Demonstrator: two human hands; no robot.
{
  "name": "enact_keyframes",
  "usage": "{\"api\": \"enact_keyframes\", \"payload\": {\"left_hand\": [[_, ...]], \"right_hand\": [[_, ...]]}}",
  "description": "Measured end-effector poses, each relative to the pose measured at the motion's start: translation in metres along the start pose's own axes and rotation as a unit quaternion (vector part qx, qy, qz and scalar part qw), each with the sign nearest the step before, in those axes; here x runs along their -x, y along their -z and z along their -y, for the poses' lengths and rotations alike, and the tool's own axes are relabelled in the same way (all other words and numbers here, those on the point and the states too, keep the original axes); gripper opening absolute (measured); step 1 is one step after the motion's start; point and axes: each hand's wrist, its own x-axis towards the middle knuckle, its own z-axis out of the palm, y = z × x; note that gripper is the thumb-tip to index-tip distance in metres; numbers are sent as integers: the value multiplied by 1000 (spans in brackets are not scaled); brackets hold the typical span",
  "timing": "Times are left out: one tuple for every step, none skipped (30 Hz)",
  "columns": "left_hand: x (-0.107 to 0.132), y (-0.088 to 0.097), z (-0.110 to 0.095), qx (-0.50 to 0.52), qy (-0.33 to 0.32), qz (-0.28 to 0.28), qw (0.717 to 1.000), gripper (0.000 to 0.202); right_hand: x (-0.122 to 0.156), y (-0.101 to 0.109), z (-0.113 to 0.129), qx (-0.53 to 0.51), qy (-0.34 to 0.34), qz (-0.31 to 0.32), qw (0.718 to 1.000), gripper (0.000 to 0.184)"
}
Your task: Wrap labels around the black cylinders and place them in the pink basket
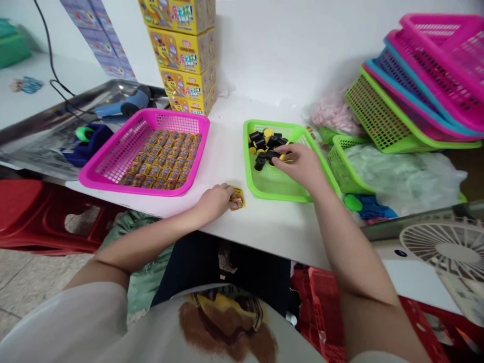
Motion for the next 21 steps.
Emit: {"api": "enact_keyframes", "payload": {"left_hand": [[2,0,0,6,0,-7,1000,23],[3,0,0,8,1,-15,1000,19],[5,0,0,11,-3,-23,1000,15],[7,0,1,21,-14,-29,999,11],[10,2,2,42,-30,-37,998,9],[13,5,2,69,-50,-47,995,8],[17,9,2,96,-70,-62,991,10],[21,16,1,117,-89,-86,985,14],[24,24,-1,127,-105,-118,979,19],[26,34,-5,122,-119,-154,973,24],[26,44,-10,110,-136,-190,966,28],[24,54,-15,101,-156,-220,958,32],[20,63,-21,101,-176,-238,950,36],[13,70,-26,111,-194,-244,944,39],[3,74,-31,129,-210,-239,939,41],[-8,74,-33,154,-222,-226,936,42],[-20,71,-35,183,-232,-210,932,44],[-31,65,-35,213,-242,-193,927,45],[-42,56,-33,241,-253,-178,920,47],[-50,46,-30,266,-263,-164,913,50],[-57,37,-27,286,-270,-154,906,53]], "right_hand": [[9,-1,-4,-33,5,-22,999,31],[17,-2,-9,-67,8,-40,997,31],[24,-5,-14,-100,11,-62,993,32],[30,-7,-19,-128,18,-92,987,36],[35,-9,-22,-152,28,-127,980,40],[40,-10,-24,-171,41,-165,970,44],[44,-11,-25,-186,54,-203,960,46],[48,-11,-24,-197,65,-235,950,46],[52,-9,-21,-204,73,-260,941,45],[55,-8,-18,-205,78,-276,936,43],[58,-6,-14,-202,82,-288,933,42],[60,-4,-10,-193,85,-298,931,41],[62,-3,-6,-180,88,-307,930,41],[63,-2,-3,-167,88,-317,930,41],[63,-1,0,-158,85,-326,928,42],[63,-1,1,-155,78,-334,926,43],[63,-1,2,-160,68,-341,924,43],[64,-1,3,-171,58,-345,921,43],[64,-1,4,-186,48,-345,919,42],[66,-1,5,-203,40,-340,918,41],[67,-1,6,-218,35,-330,918,40]]}}
